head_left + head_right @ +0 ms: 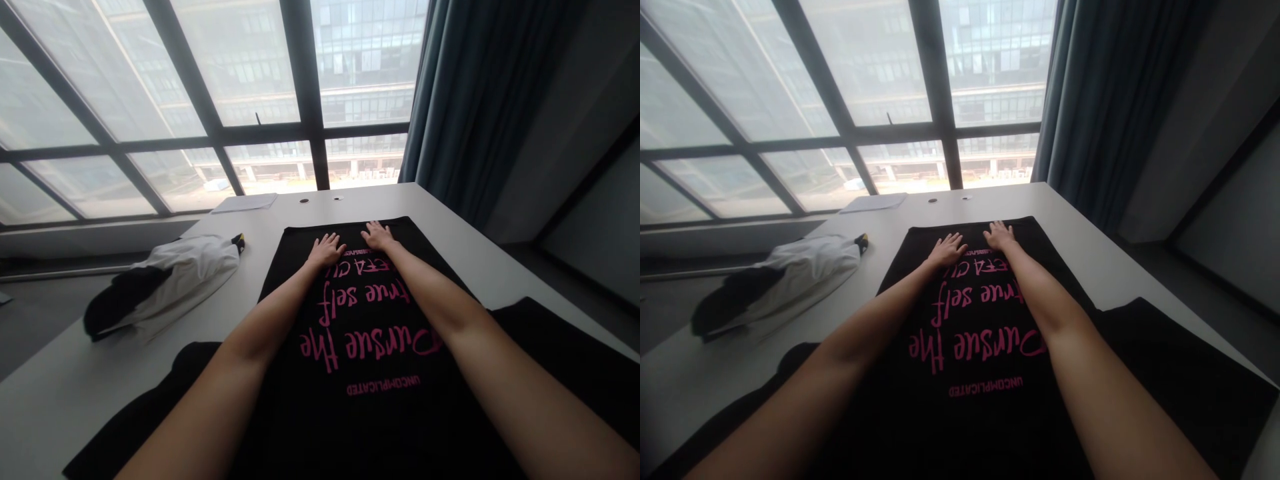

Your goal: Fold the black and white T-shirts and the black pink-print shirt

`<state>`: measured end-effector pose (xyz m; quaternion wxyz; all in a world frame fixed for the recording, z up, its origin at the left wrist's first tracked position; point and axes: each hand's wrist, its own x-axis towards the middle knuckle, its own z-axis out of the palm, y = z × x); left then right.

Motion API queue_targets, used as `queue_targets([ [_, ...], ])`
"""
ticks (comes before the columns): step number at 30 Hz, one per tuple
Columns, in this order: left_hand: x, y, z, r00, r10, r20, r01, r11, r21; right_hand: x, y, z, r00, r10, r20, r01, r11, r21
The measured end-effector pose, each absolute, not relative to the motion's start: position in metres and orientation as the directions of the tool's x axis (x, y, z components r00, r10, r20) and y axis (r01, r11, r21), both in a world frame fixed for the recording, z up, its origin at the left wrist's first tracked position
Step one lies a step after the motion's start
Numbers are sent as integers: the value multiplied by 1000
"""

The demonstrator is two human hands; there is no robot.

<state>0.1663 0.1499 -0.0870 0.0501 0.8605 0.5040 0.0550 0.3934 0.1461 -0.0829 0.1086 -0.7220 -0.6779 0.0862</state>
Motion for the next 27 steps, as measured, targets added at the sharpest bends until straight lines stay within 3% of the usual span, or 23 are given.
queue_targets([
  [4,164,153,-89,491,870,37,861,-491,130,370,163,-88,-28,1000,4,958,28,-286],
  [12,163,153,-90,499,866,41,852,-499,159,458,149,-83,323,946,-17,918,-318,-236],
  [16,162,153,-90,496,868,42,853,-495,168,466,136,-78,422,906,20,887,-409,-214],
  [19,163,153,-90,495,868,35,855,-493,162,435,132,-78,352,935,47,916,-333,-224],
  [24,165,153,-89,484,874,40,862,-484,149,354,121,-88,-23,998,57,969,36,-243],
  [27,145,160,-85,415,909,44,898,-417,142,346,109,-91,-109,993,41,961,116,-252],
])
